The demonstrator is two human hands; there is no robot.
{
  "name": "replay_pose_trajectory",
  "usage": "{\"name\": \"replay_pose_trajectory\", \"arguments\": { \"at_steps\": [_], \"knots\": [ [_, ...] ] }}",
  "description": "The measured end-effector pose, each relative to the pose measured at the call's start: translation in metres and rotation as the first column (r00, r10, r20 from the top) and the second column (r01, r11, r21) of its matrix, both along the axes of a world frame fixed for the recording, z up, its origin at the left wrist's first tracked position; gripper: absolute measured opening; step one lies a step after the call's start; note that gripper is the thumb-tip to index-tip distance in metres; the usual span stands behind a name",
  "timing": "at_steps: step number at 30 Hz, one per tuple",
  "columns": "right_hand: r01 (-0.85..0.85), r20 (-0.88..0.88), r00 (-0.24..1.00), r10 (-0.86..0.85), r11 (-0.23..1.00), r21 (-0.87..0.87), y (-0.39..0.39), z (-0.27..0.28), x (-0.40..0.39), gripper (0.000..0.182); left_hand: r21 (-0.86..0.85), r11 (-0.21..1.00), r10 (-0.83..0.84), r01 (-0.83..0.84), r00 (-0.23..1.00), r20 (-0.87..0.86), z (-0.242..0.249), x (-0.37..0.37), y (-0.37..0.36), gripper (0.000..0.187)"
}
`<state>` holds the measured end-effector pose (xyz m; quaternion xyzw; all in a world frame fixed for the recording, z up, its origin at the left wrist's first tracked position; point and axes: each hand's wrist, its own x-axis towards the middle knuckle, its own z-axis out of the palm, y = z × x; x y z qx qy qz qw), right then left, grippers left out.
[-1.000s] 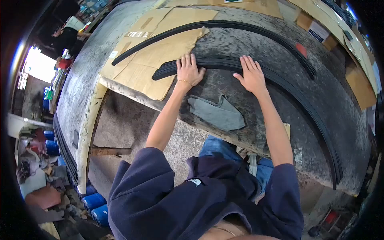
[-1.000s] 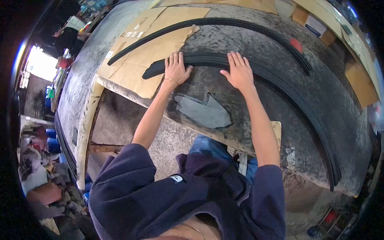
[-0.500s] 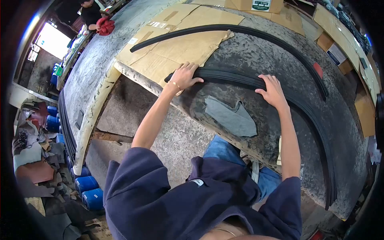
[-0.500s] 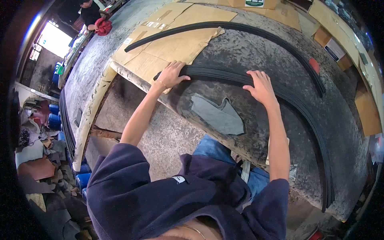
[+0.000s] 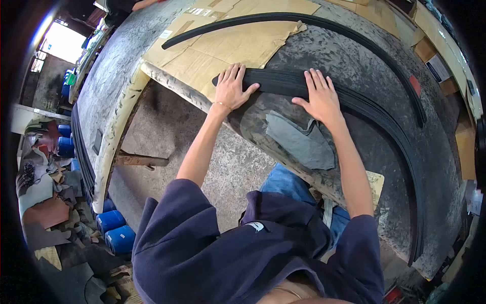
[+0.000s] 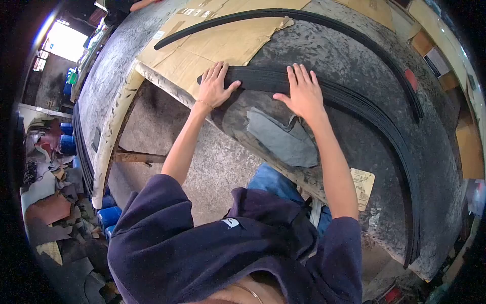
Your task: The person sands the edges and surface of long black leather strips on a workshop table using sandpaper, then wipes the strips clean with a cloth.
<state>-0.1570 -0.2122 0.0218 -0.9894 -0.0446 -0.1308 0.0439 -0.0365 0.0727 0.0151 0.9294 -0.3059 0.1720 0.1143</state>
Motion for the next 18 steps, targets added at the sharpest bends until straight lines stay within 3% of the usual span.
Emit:
{"name": "replay_pose_trajectory", "arguments": {
  "at_steps": [3,5,18],
  "knots": [
    [0.005,0.000,1.000,-0.005,1.000,-0.006,-0.003,-0.004,-0.003,0.096,0.026,0.999,-0.037,0.038,0.999,-0.033,-0.004,-0.004,0.001,0.084],
    [-0.008,0.065,0.998,0.011,0.999,-0.045,-0.002,-0.007,-0.006,0.095,-0.005,0.999,-0.044,0.045,0.993,0.109,-0.011,-0.010,0.002,0.085],
    [0.050,0.047,0.998,-0.048,0.998,-0.043,0.001,-0.010,-0.001,0.091,0.066,0.998,0.012,-0.013,1.000,0.006,-0.009,-0.005,-0.001,0.090]
  ]
}}
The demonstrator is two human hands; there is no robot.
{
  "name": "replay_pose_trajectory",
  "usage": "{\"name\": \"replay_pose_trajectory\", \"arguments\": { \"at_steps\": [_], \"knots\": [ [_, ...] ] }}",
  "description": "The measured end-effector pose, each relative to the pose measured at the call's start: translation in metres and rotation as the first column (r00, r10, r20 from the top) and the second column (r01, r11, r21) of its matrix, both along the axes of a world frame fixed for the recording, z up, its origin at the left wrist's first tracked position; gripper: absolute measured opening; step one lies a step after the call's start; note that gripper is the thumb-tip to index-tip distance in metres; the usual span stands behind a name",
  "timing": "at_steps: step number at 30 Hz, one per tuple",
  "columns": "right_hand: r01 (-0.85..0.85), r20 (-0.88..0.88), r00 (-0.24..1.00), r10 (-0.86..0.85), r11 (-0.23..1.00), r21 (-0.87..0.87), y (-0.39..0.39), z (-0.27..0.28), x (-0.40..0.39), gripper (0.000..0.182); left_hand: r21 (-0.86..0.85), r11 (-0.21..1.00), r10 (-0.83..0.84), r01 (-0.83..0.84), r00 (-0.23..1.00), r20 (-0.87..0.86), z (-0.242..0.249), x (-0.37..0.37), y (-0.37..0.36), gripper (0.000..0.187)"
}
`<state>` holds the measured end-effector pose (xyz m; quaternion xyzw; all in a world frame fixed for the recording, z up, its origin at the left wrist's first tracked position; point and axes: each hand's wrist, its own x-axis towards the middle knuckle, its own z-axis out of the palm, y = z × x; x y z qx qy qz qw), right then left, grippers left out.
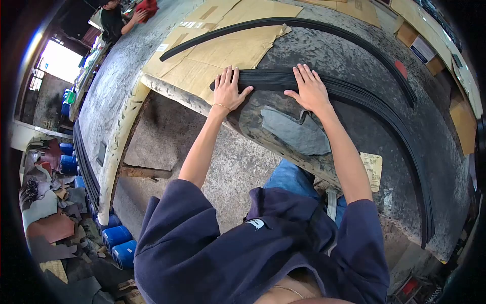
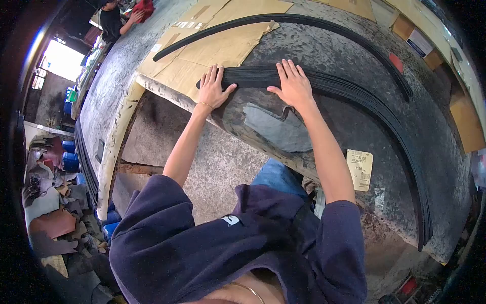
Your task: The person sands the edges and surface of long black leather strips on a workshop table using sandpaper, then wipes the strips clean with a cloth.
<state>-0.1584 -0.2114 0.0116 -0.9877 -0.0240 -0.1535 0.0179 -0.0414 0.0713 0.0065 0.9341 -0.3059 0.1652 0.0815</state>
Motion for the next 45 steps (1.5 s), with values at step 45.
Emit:
{"name": "replay_pose_trajectory", "arguments": {
  "at_steps": [45],
  "knots": [
    [-0.094,0.162,0.985,0.067,0.981,0.169,-0.005,-0.002,-0.005,0.069,0.026,0.990,-0.138,0.137,0.990,0.029,-0.001,-0.023,-0.036,0.071]
  ]
}}
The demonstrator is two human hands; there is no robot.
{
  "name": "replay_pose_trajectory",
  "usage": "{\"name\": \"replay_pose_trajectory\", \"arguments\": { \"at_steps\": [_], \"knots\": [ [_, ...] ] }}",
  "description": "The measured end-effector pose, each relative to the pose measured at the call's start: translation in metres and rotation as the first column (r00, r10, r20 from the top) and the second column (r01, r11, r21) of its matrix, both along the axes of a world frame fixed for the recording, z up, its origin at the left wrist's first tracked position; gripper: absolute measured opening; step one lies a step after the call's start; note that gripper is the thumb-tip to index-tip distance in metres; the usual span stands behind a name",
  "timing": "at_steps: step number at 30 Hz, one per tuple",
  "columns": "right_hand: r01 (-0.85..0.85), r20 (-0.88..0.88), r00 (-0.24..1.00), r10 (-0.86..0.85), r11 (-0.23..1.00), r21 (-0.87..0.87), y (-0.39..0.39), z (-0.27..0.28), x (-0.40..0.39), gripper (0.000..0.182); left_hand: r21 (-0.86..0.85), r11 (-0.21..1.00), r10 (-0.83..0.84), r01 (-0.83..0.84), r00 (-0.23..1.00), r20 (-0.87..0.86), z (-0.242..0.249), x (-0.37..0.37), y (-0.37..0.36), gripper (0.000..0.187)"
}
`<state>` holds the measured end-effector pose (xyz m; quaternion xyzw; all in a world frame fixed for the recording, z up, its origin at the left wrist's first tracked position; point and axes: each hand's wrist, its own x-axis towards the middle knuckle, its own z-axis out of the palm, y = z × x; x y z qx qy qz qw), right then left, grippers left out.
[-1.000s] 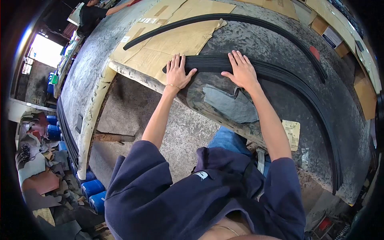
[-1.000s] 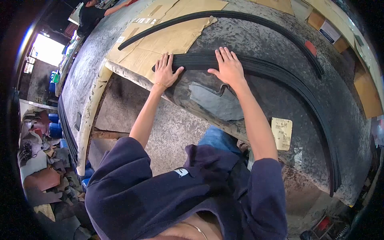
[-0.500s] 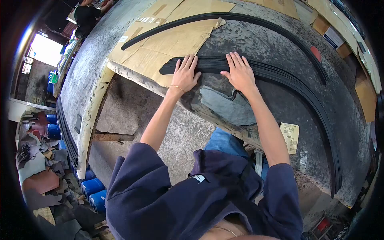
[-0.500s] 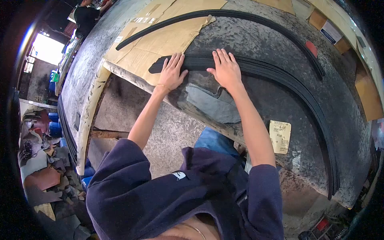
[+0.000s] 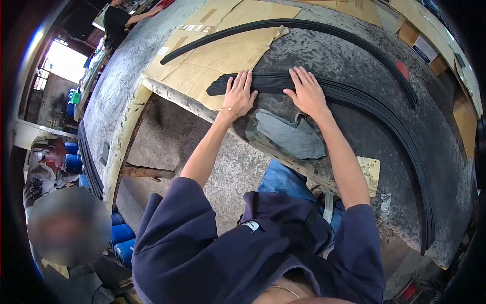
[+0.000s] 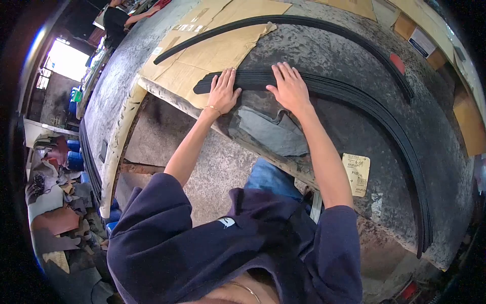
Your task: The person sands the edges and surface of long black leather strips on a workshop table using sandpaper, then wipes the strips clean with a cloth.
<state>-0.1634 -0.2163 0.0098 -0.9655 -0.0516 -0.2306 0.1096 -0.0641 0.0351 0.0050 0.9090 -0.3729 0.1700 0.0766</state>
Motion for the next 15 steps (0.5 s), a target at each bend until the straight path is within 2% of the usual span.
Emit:
{"name": "replay_pose_trajectory", "arguments": {
  "at_steps": [2,3,7,8,9,11,13,14,15],
  "knots": [
    [-0.014,0.097,0.995,0.024,0.994,-0.105,-0.005,-0.001,-0.002,0.069,0.019,1.000,0.007,-0.005,0.998,-0.066,0.001,0.000,0.000,0.071],
    [-0.027,-0.021,0.999,0.024,0.987,-0.160,-0.004,-0.004,-0.005,0.069,0.030,0.999,0.020,-0.018,0.998,-0.062,-0.001,0.002,-0.001,0.070],
    [-0.019,-0.049,0.999,0.011,0.988,-0.153,-0.004,-0.006,-0.003,0.070,0.013,0.999,0.040,-0.039,0.997,-0.069,-0.008,0.003,-0.001,0.070],
    [-0.018,-0.042,0.999,0.012,0.988,-0.151,-0.005,-0.007,-0.003,0.070,-0.039,0.997,0.064,-0.069,0.992,-0.108,-0.009,0.002,-0.003,0.070],
    [-0.033,-0.046,0.999,0.027,0.990,-0.137,-0.006,-0.007,-0.001,0.069,-0.096,0.990,0.085,-0.100,0.986,-0.146,-0.009,0.002,-0.007,0.069],
    [-0.043,-0.044,0.998,0.038,0.991,-0.124,-0.012,-0.009,0.002,0.069,-0.091,0.988,0.110,-0.125,0.982,-0.157,-0.009,0.003,-0.010,0.069],
    [-0.095,0.026,0.995,0.092,0.974,0.207,-0.017,0.000,0.002,0.071,-0.099,0.984,0.127,-0.145,0.977,-0.171,-0.009,0.002,-0.012,0.068],
    [-0.095,0.028,0.995,0.091,0.974,0.208,-0.019,0.003,-0.001,0.071,-0.099,0.985,0.126,-0.144,0.977,-0.169,-0.010,0.002,-0.012,0.068],
    [-0.045,0.054,0.998,0.040,0.995,0.094,-0.020,0.008,-0.009,0.073,-0.086,0.985,0.135,-0.150,0.978,-0.157,-0.009,0.003,-0.012,0.068]
  ]
}}
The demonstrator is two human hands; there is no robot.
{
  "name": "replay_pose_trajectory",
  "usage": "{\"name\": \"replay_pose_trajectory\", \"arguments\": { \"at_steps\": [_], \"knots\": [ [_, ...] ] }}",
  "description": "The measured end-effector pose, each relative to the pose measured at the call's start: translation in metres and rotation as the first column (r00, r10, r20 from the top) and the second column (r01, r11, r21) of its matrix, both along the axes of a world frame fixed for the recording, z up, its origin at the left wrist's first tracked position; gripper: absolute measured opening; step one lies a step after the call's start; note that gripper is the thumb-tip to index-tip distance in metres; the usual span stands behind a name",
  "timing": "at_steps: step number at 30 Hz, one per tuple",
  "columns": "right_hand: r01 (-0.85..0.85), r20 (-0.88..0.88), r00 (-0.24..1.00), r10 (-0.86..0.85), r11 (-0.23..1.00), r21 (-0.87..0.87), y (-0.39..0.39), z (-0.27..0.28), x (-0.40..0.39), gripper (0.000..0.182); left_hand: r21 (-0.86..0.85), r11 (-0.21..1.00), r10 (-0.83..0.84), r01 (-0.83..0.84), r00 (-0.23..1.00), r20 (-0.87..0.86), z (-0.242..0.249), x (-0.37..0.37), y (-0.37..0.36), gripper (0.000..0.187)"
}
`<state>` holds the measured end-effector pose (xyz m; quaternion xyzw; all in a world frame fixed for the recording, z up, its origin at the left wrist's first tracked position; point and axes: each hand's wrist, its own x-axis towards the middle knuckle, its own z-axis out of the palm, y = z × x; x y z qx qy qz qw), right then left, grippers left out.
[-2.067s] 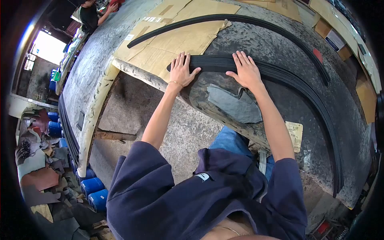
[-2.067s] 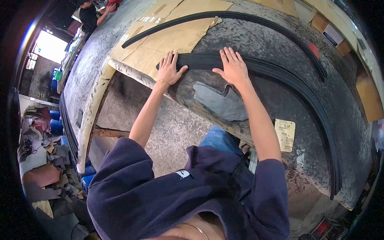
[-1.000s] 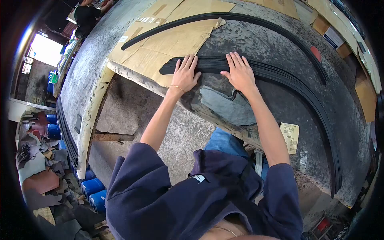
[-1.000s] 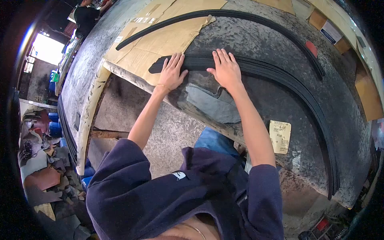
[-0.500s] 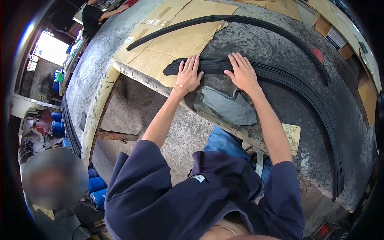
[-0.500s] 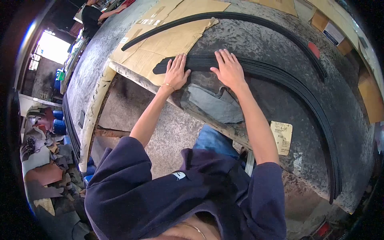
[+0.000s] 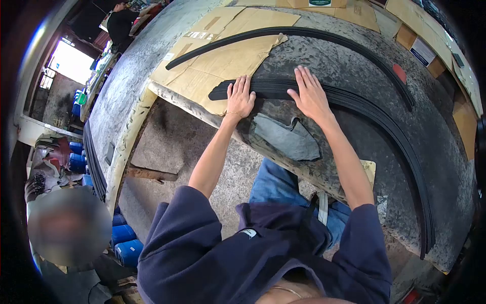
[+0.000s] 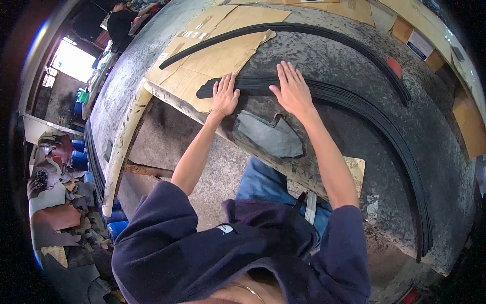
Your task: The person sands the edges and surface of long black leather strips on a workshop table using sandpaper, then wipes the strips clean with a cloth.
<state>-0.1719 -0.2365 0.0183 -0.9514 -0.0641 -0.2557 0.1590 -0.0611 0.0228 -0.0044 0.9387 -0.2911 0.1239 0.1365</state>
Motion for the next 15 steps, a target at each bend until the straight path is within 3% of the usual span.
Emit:
{"name": "replay_pose_trajectory", "arguments": {
  "at_steps": [1,2,5,9,10,11,13,14,15],
  "knots": [
    [0.056,0.034,0.998,-0.052,0.992,-0.113,-0.002,0.003,-0.006,0.075,0.013,1.000,0.008,-0.009,1.000,0.007,-0.001,0.000,-0.001,0.068],
    [0.060,-0.122,0.989,-0.083,0.982,-0.182,-0.005,-0.007,-0.012,0.078,-0.005,1.000,-0.006,0.006,1.000,0.030,-0.002,-0.001,-0.001,0.067],
    [0.069,-0.104,0.990,-0.097,0.967,-0.243,-0.007,-0.014,-0.010,0.079,-0.013,0.999,-0.032,0.033,0.998,0.055,-0.002,0.004,0.002,0.067],
    [0.062,0.000,0.998,-0.064,0.968,-0.245,-0.010,-0.018,-0.009,0.075,0.131,0.990,-0.073,0.056,0.990,0.124,0.001,0.007,0.006,0.065],
    [0.055,-0.102,0.992,-0.077,0.977,-0.205,-0.007,-0.007,-0.019,0.075,0.123,0.988,-0.112,0.091,0.978,0.175,0.008,-0.004,0.002,0.067],
    [0.055,-0.181,0.980,-0.086,0.984,-0.169,-0.003,0.008,-0.020,0.074,0.150,0.977,-0.187,0.154,0.952,0.241,0.041,-0.039,-0.012,0.070],
    [0.142,-0.138,0.974,-0.180,0.958,-0.248,0.000,-0.007,-0.016,0.077,0.001,0.923,-0.362,0.385,0.867,0.343,0.066,-0.113,-0.044,0.059],
    [0.149,-0.143,0.972,-0.187,0.960,-0.238,0.001,-0.014,-0.014,0.078,-0.183,0.778,-0.577,0.601,0.799,0.170,0.064,-0.147,-0.056,0.043],
    [0.146,-0.144,0.973,-0.182,0.962,-0.230,0.000,-0.016,-0.011,0.080,-0.232,0.697,-0.671,0.678,0.731,0.119,0.051,-0.194,-0.069,0.029]
  ]
}}
